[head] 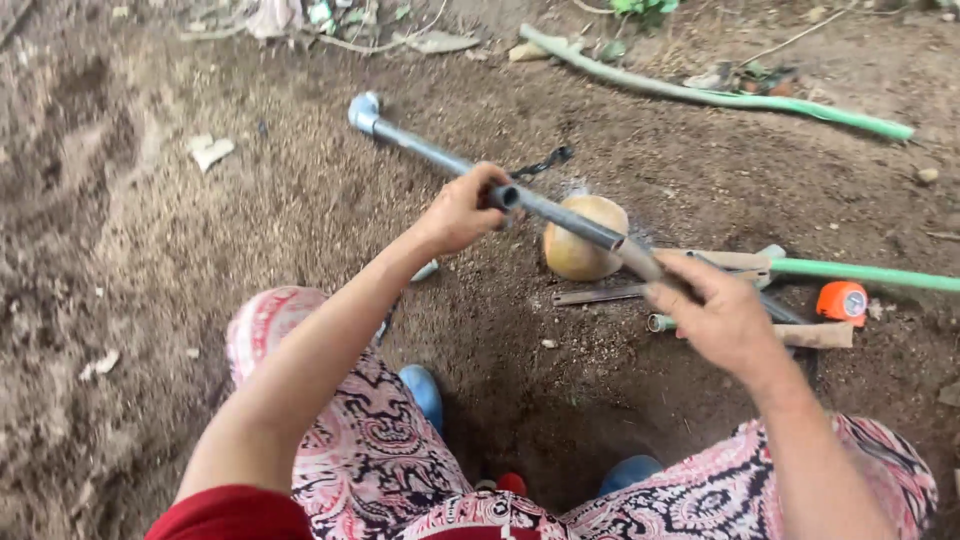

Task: Measuring, cutting, and assembling PVC pipes and fittings on the ground using a handsaw and sealant.

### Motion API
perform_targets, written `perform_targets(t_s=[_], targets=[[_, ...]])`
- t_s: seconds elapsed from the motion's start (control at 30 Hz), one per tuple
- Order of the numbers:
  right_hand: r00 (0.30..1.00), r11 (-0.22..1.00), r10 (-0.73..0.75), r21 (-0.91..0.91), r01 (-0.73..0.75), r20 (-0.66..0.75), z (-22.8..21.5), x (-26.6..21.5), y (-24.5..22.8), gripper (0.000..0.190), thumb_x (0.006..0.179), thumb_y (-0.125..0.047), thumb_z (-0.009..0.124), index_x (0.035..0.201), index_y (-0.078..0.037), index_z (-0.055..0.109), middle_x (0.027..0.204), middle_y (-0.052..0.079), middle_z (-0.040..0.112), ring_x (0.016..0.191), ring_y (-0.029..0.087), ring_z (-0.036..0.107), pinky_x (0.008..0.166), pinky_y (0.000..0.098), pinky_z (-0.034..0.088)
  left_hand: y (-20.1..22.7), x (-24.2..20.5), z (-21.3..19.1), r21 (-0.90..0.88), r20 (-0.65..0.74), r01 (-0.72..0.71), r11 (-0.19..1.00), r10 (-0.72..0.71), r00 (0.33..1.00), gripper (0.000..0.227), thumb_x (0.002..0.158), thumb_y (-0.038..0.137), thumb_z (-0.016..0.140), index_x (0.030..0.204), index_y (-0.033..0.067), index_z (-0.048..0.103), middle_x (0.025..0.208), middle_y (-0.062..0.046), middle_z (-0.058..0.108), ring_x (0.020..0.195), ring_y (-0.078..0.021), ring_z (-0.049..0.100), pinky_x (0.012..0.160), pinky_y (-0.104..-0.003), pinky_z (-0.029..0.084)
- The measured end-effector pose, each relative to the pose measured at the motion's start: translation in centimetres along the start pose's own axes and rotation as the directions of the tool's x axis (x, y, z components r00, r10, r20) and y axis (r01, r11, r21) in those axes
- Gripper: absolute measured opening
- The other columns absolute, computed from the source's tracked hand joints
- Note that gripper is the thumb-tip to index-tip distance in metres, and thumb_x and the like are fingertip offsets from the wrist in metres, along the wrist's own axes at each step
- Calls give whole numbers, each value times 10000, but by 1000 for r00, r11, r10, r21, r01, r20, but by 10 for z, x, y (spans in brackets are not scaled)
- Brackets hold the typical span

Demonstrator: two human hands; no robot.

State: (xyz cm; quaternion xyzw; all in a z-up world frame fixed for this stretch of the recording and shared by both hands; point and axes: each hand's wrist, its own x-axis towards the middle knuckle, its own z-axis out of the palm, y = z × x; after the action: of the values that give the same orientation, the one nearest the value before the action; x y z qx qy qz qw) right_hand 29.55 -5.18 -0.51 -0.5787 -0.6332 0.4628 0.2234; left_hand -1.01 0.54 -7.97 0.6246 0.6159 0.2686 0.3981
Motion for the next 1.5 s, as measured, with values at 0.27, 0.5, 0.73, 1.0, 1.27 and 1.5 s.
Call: perform_targets(t_s=[0.27,0.5,0.73,1.0,1.27,1.5], targets=[[971,965,-238,105,241,-36,7,-3,-12,360,798,-62,676,1155,-28,634,863,155,644,793,191,577,602,344,513,39,-27,21,-162,83,-191,968,206,975,394,754,55,715,1129,93,602,1048,-231,624,1063,-397,590,934,-476,478],[977,958,-213,-193,211,12,16,1,9,370,799,-243,690,1151,-132,664,1080,158,668,1045,328,612,877,425,497,24,-19,64,-191,116,-239,952,264,958,435,724,102,772,1134,127,628,1052,-186,620,1047,-344,605,893,-427,519],[994,978,-78,-186,92,80,13,1,4,353,836,-168,624,1189,-161,650,1067,111,686,947,246,668,867,374,515,25,-25,61,-359,191,-150,921,229,954,381,778,38,730,1143,65,625,1033,-211,619,1005,-333,618,868,-414,540],[921,752,-367,-542,375,128,43,17,43,343,847,-217,612,1185,-159,597,893,90,647,842,280,666,711,375,552,28,-35,66,-107,234,-321,941,338,912,425,727,157,771,1130,109,647,1015,-167,676,1024,-329,628,898,-421,499],[909,737,-414,-567,368,52,57,21,61,298,835,-224,633,1115,-133,581,842,79,626,809,276,665,687,385,547,17,-28,74,-75,201,-368,927,375,905,403,709,171,782,1091,122,664,968,-139,690,993,-315,641,886,-408,496],[912,754,-410,-552,355,25,59,19,62,298,829,-218,642,1110,-133,589,894,96,647,843,294,663,727,410,537,19,-31,83,-62,161,-438,897,442,882,388,701,160,789,1069,137,670,945,-120,689,971,-300,650,878,-398,506]])
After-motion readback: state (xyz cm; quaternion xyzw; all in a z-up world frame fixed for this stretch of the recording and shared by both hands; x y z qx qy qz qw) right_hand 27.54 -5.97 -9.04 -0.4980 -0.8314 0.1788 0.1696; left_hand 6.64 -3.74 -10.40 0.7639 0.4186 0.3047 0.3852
